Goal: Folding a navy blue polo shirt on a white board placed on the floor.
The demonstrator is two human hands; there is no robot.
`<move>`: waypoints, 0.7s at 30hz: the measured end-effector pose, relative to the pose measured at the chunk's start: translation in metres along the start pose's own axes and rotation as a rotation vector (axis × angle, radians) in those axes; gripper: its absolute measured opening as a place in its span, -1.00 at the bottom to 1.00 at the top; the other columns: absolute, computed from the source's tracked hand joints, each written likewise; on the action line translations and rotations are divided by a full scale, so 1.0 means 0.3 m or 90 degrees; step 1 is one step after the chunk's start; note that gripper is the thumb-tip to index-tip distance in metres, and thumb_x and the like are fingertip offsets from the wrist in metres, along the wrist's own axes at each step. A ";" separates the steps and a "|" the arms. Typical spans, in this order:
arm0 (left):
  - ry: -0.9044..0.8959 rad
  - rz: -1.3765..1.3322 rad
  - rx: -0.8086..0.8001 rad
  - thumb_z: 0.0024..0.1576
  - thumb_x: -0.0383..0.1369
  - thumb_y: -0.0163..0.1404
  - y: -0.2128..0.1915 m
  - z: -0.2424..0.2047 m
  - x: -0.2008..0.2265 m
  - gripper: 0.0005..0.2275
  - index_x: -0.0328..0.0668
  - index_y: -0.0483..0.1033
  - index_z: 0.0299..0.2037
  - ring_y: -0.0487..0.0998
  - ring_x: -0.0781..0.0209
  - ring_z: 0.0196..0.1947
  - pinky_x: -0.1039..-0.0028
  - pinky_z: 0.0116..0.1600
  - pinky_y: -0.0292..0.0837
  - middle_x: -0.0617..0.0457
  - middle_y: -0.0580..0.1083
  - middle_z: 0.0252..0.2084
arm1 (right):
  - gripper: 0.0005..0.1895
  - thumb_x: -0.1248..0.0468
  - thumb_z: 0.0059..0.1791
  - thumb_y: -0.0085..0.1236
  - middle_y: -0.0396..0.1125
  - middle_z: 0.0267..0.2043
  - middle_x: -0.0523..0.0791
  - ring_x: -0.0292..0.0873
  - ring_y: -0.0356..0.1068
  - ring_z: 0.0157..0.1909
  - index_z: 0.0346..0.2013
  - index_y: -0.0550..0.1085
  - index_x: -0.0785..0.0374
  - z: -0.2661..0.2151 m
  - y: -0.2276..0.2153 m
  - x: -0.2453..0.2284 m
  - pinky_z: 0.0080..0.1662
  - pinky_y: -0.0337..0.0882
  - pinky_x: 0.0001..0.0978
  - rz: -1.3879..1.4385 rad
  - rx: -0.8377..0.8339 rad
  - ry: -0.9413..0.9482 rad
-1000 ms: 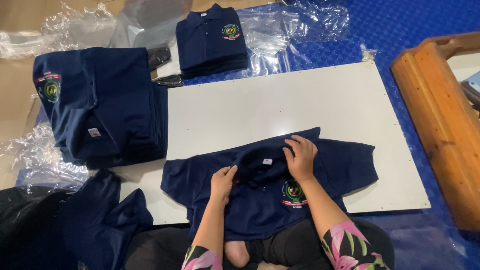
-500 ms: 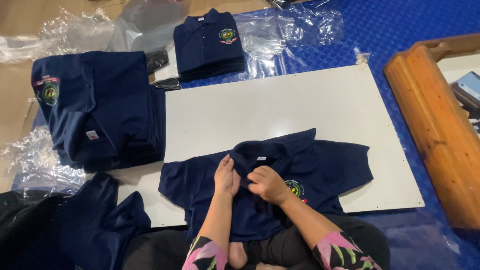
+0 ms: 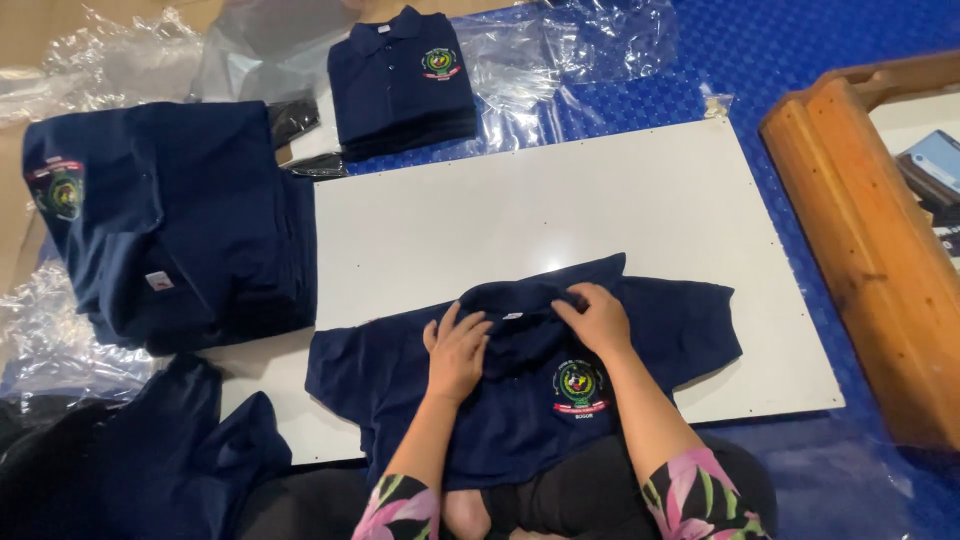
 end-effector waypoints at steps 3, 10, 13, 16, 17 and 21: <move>0.053 0.080 -0.107 0.12 0.13 0.04 0.034 0.047 -0.041 -0.71 0.28 0.65 -0.23 0.32 0.14 0.32 -0.12 0.40 -0.15 0.31 0.58 -0.14 | -0.82 0.11 -0.03 0.23 0.53 -0.28 -0.16 -0.05 0.54 -0.11 -0.18 0.60 0.02 0.041 0.082 0.115 -0.09 0.51 -0.19 0.039 0.005 0.065; 0.162 0.164 0.103 0.11 0.35 -0.18 -0.087 0.214 0.027 -0.45 0.10 0.32 -0.60 0.41 0.14 -0.33 0.18 0.04 0.24 0.16 0.29 -0.57 | -0.82 0.38 0.01 0.12 0.37 -0.35 -0.11 -0.08 0.46 -0.58 -0.08 0.49 0.19 0.017 0.056 0.059 -0.51 0.53 -0.32 0.591 0.107 0.230; 0.011 0.123 0.074 0.00 0.39 -0.08 -0.101 0.231 0.016 -0.41 0.04 0.48 -0.23 0.41 -0.01 0.07 -0.16 0.30 0.08 0.09 0.43 -0.18 | -0.66 0.49 0.10 -0.04 0.42 0.09 -0.07 -0.02 0.45 0.21 0.16 0.41 0.22 0.018 0.019 0.016 0.24 0.43 -0.11 0.843 0.077 0.068; -0.106 0.037 0.033 0.24 -0.05 -0.01 -0.100 0.181 -0.037 -0.49 -0.13 0.34 0.32 0.03 -0.37 0.50 -0.31 0.41 -0.12 -0.33 0.13 0.48 | -0.55 0.50 0.08 -0.01 0.30 0.27 0.27 0.26 0.23 0.35 0.29 0.37 0.38 0.022 -0.047 0.050 0.31 0.28 0.18 0.426 0.098 -0.015; -0.090 0.095 0.014 0.27 -0.05 -0.07 -0.083 0.144 -0.057 -0.52 -0.09 0.34 0.34 0.12 -0.28 0.48 -0.24 0.40 -0.03 -0.27 0.18 0.47 | -0.59 0.36 0.08 0.04 0.22 0.39 0.15 0.23 0.15 0.43 0.25 0.44 0.19 0.034 -0.012 0.074 0.36 0.17 0.20 0.167 0.050 -0.078; -0.208 0.206 -0.223 0.19 0.16 -0.08 -0.079 0.001 -0.135 -0.36 0.16 0.24 0.45 0.06 -0.24 0.52 -0.33 0.42 -0.08 -0.07 0.14 0.53 | -0.29 -0.17 0.08 0.01 -0.26 0.65 -0.03 0.13 -0.32 0.64 0.50 0.16 -0.14 -0.005 0.048 0.058 0.51 -0.29 0.16 -0.284 -0.251 -0.062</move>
Point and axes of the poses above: each hand's wrist, its own z-axis towards the middle knuckle, its own y-axis out of the palm, x = y × z, the point moved 6 cm from there along z, towards the middle knuckle
